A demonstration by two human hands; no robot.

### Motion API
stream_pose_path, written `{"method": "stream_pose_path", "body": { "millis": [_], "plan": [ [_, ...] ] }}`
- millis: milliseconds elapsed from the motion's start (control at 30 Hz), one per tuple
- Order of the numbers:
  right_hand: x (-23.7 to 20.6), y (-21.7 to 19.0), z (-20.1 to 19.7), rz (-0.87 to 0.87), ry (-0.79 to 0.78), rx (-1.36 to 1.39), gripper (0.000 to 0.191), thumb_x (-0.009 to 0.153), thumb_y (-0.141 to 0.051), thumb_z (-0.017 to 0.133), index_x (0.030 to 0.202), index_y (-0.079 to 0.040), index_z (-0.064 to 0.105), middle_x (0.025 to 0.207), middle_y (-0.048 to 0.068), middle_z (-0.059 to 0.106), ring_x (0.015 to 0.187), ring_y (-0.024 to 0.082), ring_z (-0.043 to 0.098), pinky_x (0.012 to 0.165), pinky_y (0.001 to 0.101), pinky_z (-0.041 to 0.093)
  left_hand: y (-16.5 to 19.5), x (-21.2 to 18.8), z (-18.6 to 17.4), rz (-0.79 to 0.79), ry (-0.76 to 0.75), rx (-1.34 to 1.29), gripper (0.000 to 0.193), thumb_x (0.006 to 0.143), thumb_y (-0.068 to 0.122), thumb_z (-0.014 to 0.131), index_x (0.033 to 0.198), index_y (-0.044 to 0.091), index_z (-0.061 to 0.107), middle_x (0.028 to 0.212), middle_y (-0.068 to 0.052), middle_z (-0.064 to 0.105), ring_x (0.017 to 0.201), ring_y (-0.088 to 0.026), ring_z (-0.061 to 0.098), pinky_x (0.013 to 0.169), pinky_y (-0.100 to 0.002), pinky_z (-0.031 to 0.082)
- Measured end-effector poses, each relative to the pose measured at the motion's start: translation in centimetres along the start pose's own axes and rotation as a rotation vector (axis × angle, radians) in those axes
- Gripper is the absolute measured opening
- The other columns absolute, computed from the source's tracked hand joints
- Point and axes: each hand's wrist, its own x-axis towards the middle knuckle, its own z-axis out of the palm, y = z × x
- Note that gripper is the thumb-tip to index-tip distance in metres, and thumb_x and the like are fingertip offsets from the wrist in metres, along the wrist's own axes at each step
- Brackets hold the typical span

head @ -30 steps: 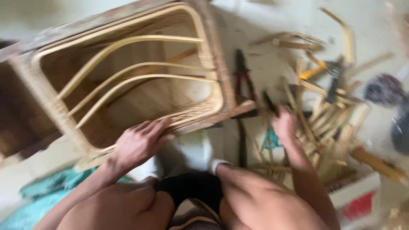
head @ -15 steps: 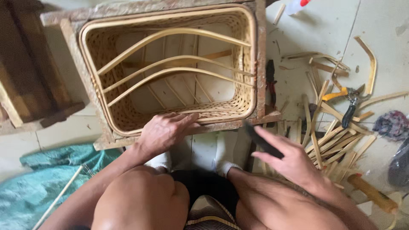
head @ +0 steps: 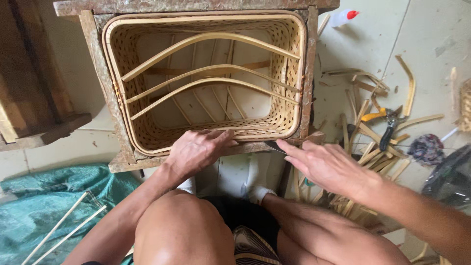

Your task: The person sits on the floor assembling a bamboo basket in a wooden frame jig. They weave and press curved bamboo strips across the basket body, tap strips into place with a hammer, trim excess material with pliers, and apply glue from a squeeze bottle along the basket rim.

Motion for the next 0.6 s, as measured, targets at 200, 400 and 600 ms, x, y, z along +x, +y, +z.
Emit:
{"method": "stream_pose_path", "body": {
  "millis": [200,400,600],
  "plan": [
    [-0.8,-0.9,4.4,-0.049,0.299,-0.045,0.061,0.093,-0.026,0.068,0.150,-0.018,0.048,0.073,0.013,0.053,0.040,0.028,0.056,0.039,0.0408,0.053,0.4,0.0,0.0,0.151,0.134,0.165,0.061,0.098,0.040,0.060,0.135,-0.007,0.054,0.104,-0.016,0.073,0.085,-0.026,0.073,0.060,-0.036,0.059],
    [-1.1,-0.5,3.4,-0.069,0.319,-0.081,0.060,0.093,-0.028,0.069,0.149,-0.021,0.048,0.073,0.013,0.055,0.043,0.030,0.058,0.042,0.0423,0.054,1.6,1.7,1.2,0.280,0.026,0.495,0.052,0.093,0.015,0.057,0.139,-0.008,0.053,0.093,-0.005,0.065,0.087,-0.018,0.067,0.074,-0.030,0.057],
    [-1.8,-1.1,-1.4,0.072,-0.036,-0.051,0.064,0.095,-0.028,0.062,0.157,-0.028,0.044,0.080,0.016,0.062,0.059,0.036,0.065,0.056,0.0483,0.057,1.3,1.3,1.7,0.320,0.207,0.392,0.047,0.084,0.015,0.058,0.128,-0.003,0.058,0.095,-0.005,0.064,0.088,-0.019,0.067,0.072,-0.030,0.055]
  ]
}}
